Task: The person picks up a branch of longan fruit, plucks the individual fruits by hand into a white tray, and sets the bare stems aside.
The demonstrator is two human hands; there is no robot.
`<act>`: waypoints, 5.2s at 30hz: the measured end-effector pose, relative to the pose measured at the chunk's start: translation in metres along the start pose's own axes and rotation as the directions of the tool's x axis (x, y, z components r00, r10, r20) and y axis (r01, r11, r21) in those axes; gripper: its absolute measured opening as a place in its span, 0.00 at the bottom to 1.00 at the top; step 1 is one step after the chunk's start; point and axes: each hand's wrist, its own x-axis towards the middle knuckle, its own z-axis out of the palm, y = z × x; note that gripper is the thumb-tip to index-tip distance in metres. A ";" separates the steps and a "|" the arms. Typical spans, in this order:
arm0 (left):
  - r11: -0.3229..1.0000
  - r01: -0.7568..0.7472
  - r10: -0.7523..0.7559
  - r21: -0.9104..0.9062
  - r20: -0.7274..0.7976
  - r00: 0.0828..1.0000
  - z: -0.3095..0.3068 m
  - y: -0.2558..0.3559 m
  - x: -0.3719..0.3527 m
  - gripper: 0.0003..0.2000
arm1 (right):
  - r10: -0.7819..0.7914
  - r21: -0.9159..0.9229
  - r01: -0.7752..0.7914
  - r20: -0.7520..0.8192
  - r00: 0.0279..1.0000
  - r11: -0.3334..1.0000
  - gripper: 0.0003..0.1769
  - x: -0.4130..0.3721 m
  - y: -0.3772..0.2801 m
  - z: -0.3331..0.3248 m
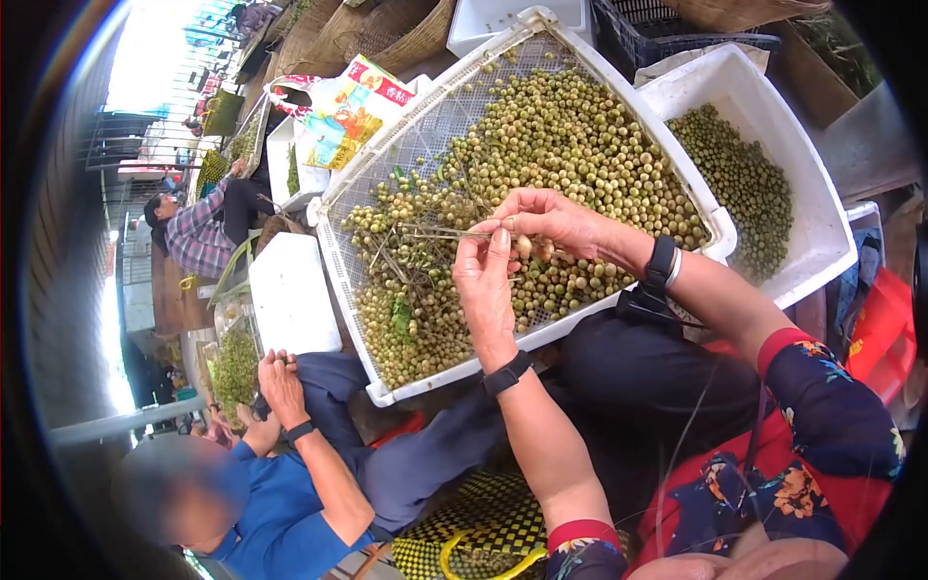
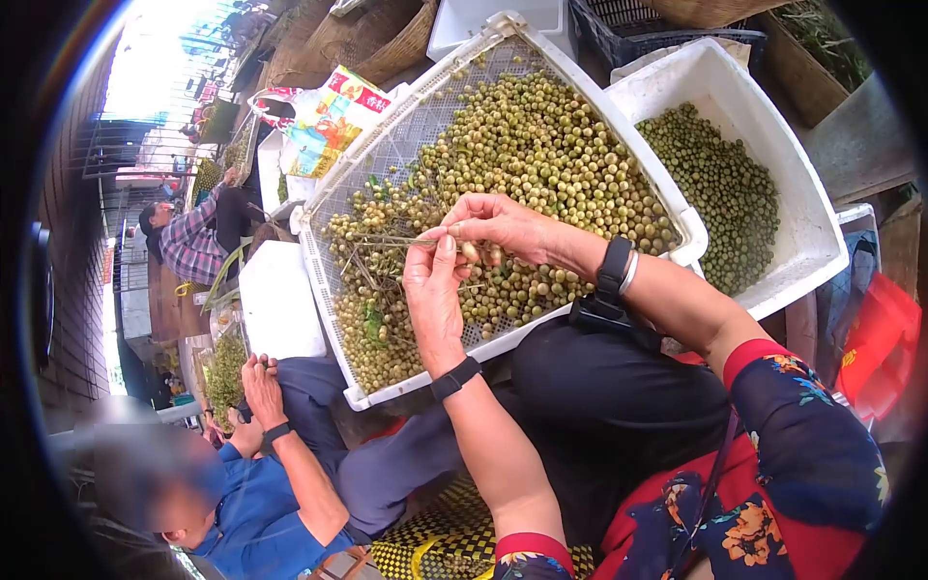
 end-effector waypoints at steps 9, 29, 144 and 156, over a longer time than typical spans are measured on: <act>0.982 0.058 -0.115 -0.181 -0.322 0.940 -0.021 -0.043 0.028 0.09 | -0.084 -0.394 0.023 -0.136 0.987 0.919 0.05 -0.015 0.007 -0.010; 0.966 0.014 -0.089 -0.260 -0.277 0.957 0.004 -0.017 0.014 0.10 | -0.502 -0.797 0.491 0.283 0.817 0.351 0.19 0.007 -0.018 0.016; 0.995 0.055 -0.054 0.087 -0.016 0.998 -0.002 -0.001 -0.007 0.14 | -0.264 -0.243 0.285 0.117 0.957 0.927 0.18 0.003 0.006 -0.005; 0.961 0.006 0.026 0.277 -0.111 0.994 0.010 0.007 -0.014 0.08 | -0.004 0.042 -0.002 0.138 0.990 0.999 0.18 -0.005 0.007 -0.004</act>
